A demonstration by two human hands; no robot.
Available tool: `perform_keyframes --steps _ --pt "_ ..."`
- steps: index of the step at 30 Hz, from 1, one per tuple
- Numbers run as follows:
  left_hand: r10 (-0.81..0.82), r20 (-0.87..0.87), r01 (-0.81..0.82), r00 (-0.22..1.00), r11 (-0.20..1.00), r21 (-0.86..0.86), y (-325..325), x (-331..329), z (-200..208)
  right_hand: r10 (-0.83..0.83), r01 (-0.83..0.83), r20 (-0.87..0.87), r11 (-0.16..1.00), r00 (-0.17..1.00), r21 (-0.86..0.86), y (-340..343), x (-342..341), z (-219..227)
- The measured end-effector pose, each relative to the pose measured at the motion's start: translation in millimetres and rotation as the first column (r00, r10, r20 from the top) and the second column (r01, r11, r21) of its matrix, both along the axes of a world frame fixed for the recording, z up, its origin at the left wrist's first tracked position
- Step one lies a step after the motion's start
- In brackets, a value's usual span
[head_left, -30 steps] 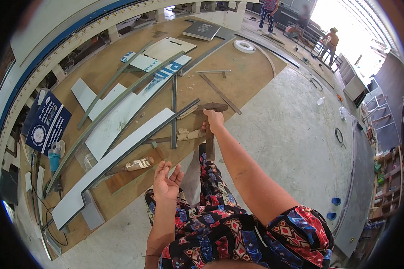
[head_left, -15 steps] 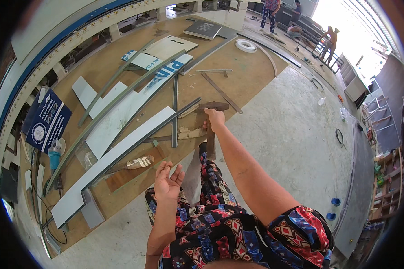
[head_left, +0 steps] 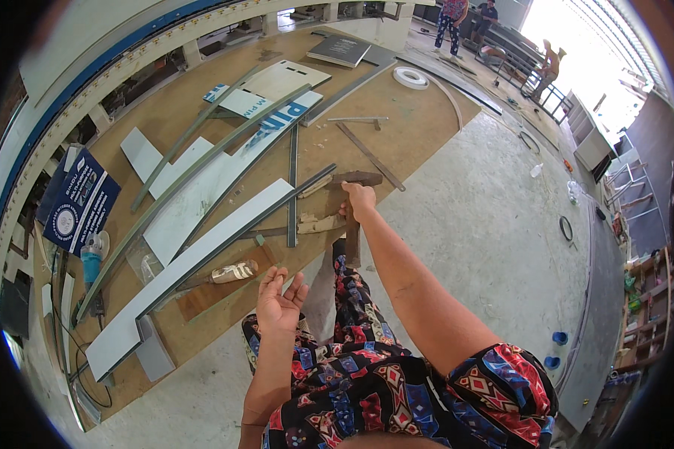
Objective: The person assembles wooden pieces at a workshop table by hand, using a hammer and a metal rule.
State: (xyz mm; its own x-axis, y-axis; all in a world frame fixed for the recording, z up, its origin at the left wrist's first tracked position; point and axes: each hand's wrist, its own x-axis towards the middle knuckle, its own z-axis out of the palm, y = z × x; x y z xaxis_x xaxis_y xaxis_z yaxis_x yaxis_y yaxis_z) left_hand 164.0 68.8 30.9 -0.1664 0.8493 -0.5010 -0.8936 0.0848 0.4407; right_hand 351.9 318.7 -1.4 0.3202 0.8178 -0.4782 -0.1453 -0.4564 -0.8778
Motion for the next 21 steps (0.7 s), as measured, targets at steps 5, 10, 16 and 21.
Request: perform_keyframes --steps 5,10,16,21 --pt "-0.015 -0.013 0.015 1.000 1.000 0.002 1.2 0.9 -0.4 -0.005 0.005 -0.007 1.000 1.000 0.005 -0.9 0.9 1.3" --pt "-0.017 -0.009 0.017 1.000 1.000 -0.020 -0.1 3.3 -4.4 -0.019 0.019 -0.009 1.000 1.000 -0.005 -0.6 -0.8 3.8" --pt "-0.004 0.002 0.004 1.000 1.000 0.018 2.0 3.8 -5.2 -0.036 0.036 0.008 0.999 0.999 0.010 3.2 2.2 -3.8" --pt "0.036 0.034 -0.037 0.999 0.999 0.021 1.5 -0.6 -12.7 0.004 -0.004 0.001 1.000 1.000 0.007 0.6 -0.7 -1.7"
